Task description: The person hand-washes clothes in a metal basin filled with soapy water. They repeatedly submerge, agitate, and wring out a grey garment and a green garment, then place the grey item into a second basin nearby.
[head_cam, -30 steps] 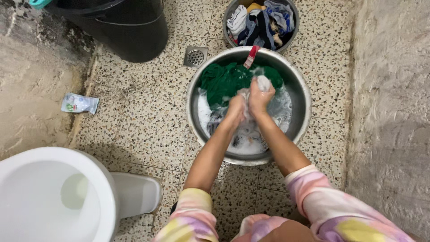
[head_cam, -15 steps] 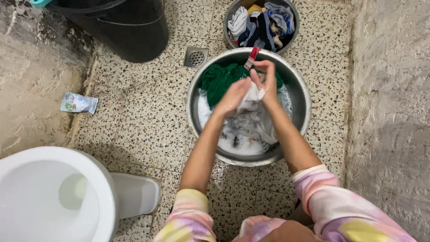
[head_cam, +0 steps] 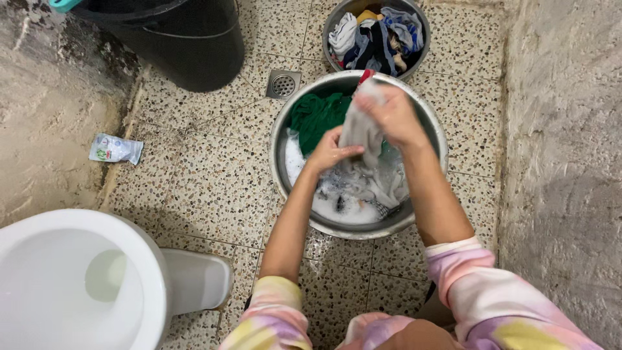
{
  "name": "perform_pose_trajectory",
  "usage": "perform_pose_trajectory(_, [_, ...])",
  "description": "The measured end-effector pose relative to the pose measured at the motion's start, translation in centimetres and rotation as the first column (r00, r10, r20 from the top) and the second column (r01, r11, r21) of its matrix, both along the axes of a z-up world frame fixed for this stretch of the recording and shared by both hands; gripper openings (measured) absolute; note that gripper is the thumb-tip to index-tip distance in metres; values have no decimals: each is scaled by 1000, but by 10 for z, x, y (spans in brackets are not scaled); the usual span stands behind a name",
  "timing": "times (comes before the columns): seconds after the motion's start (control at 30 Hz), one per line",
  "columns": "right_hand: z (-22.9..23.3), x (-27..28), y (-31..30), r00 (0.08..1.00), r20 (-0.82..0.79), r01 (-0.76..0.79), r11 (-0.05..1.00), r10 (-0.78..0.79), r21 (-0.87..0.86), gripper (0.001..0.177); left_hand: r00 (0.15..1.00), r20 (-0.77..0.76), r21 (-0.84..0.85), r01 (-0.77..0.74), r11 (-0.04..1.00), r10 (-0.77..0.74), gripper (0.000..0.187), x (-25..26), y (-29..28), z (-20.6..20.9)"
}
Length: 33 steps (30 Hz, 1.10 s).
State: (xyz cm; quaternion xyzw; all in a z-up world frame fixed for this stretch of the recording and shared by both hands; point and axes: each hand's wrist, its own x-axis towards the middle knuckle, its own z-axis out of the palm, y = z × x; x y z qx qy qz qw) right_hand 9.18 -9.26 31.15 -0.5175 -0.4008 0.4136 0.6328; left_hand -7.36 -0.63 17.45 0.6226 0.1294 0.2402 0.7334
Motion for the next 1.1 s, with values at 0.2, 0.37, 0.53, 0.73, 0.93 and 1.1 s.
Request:
perform_pose_trajectory(0.2, [53,42,-33,931,-318,332,769,-176,546,16,958,-280,320,27,947,68,40,-11,1,-31])
perform_pose_trajectory(0.37, [37,102,-34,751,11,574,660,-661,486,33,975,-196,122,135,983,-109,50,-59,43,3])
perform_pose_trajectory(0.53, [-34,113,-38,502,469,745,639,-727,193,44,998,64,-299,46,953,-28,63,-83,49,30])
perform_pose_trajectory(0.73, [-133,104,-50,678,723,630,612,-132,-478,54,993,-119,-632,-71,772,-6,54,-33,17,-3])
perform_pose_trajectory(0.93, [-225,25,-48,733,678,614,385,43,-689,51,453,-823,473,210,856,344,58,-2,-42,-48])
perform_pose_trajectory(1.1, [-253,-8,-48,653,756,707,390,-44,-589,48,175,-844,478,675,562,507,46,29,-67,-104])
